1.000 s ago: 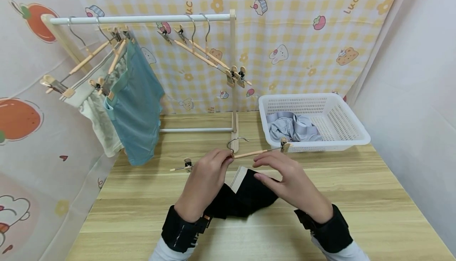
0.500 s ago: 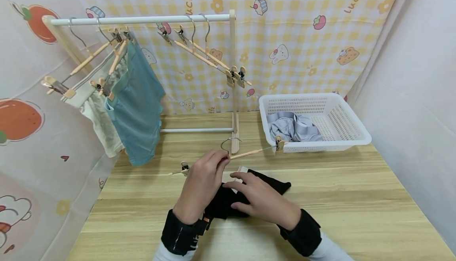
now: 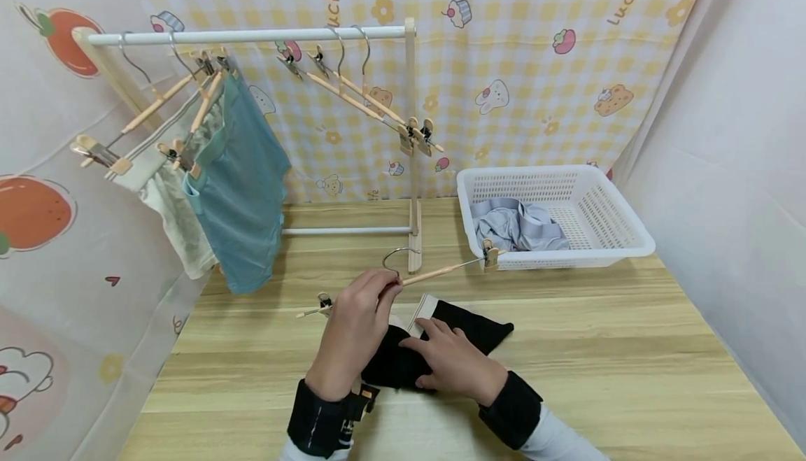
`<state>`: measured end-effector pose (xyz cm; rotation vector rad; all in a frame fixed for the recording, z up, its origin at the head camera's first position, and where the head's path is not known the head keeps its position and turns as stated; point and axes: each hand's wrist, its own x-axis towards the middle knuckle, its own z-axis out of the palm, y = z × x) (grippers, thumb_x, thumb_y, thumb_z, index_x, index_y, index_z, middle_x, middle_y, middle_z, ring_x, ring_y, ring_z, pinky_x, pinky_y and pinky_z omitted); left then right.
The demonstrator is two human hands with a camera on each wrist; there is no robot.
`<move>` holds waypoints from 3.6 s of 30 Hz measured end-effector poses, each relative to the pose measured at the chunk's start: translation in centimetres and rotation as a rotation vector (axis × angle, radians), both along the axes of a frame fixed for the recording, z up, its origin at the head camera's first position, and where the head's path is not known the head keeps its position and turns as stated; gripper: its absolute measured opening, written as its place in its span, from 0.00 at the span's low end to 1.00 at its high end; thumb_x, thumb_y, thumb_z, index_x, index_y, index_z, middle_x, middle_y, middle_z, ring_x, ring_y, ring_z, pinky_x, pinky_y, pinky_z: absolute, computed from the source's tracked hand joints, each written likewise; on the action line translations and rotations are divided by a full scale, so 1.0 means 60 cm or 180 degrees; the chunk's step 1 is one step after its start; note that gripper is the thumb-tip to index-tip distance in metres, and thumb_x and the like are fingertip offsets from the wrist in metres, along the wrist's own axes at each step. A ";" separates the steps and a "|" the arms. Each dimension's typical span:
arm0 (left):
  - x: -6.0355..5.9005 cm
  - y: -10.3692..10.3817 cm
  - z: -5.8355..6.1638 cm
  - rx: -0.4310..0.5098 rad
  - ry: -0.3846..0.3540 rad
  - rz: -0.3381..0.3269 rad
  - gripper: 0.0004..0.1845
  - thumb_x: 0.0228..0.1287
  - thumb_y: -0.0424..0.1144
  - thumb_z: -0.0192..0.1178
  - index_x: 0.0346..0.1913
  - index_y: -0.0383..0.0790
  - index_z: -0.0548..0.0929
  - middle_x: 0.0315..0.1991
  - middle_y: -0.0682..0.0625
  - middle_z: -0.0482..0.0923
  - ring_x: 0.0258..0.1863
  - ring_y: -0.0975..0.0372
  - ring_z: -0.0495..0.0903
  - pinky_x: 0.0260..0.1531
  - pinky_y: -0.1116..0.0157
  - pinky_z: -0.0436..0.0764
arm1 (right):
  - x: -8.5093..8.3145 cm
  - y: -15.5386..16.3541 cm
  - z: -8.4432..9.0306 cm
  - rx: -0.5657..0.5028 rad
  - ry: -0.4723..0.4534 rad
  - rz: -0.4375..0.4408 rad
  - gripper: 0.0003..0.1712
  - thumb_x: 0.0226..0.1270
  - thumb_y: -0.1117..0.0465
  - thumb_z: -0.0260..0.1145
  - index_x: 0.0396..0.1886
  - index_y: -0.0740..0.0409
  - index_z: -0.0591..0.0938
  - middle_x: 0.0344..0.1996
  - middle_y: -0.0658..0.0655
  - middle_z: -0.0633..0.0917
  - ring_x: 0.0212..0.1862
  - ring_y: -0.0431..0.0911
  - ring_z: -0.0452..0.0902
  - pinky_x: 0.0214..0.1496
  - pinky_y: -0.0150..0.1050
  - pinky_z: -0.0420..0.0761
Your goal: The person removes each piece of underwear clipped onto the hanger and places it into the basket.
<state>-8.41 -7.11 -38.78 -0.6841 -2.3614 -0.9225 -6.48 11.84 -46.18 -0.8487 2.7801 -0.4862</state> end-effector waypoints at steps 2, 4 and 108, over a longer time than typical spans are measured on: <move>0.000 0.000 -0.004 0.0026 0.0011 0.0005 0.04 0.72 0.29 0.70 0.46 0.35 0.89 0.42 0.48 0.89 0.39 0.60 0.90 0.36 0.65 0.89 | 0.002 -0.002 -0.005 0.0055 0.0046 -0.0013 0.33 0.62 0.57 0.84 0.67 0.48 0.84 0.70 0.64 0.77 0.71 0.62 0.75 0.56 0.65 0.83; 0.001 -0.001 -0.006 0.0051 0.0014 0.0014 0.04 0.72 0.29 0.70 0.46 0.35 0.89 0.42 0.48 0.89 0.39 0.60 0.90 0.35 0.65 0.89 | 0.005 -0.004 -0.010 0.0101 0.0182 -0.0010 0.32 0.60 0.60 0.84 0.65 0.47 0.85 0.67 0.63 0.79 0.67 0.61 0.77 0.51 0.62 0.84; 0.000 -0.028 -0.020 0.0153 -0.0263 0.0260 0.06 0.70 0.26 0.71 0.47 0.34 0.90 0.41 0.45 0.90 0.37 0.60 0.89 0.32 0.65 0.89 | -0.251 0.361 0.261 -0.0062 0.0618 -0.1131 0.19 0.78 0.68 0.64 0.64 0.68 0.84 0.66 0.80 0.77 0.64 0.73 0.75 0.66 0.73 0.72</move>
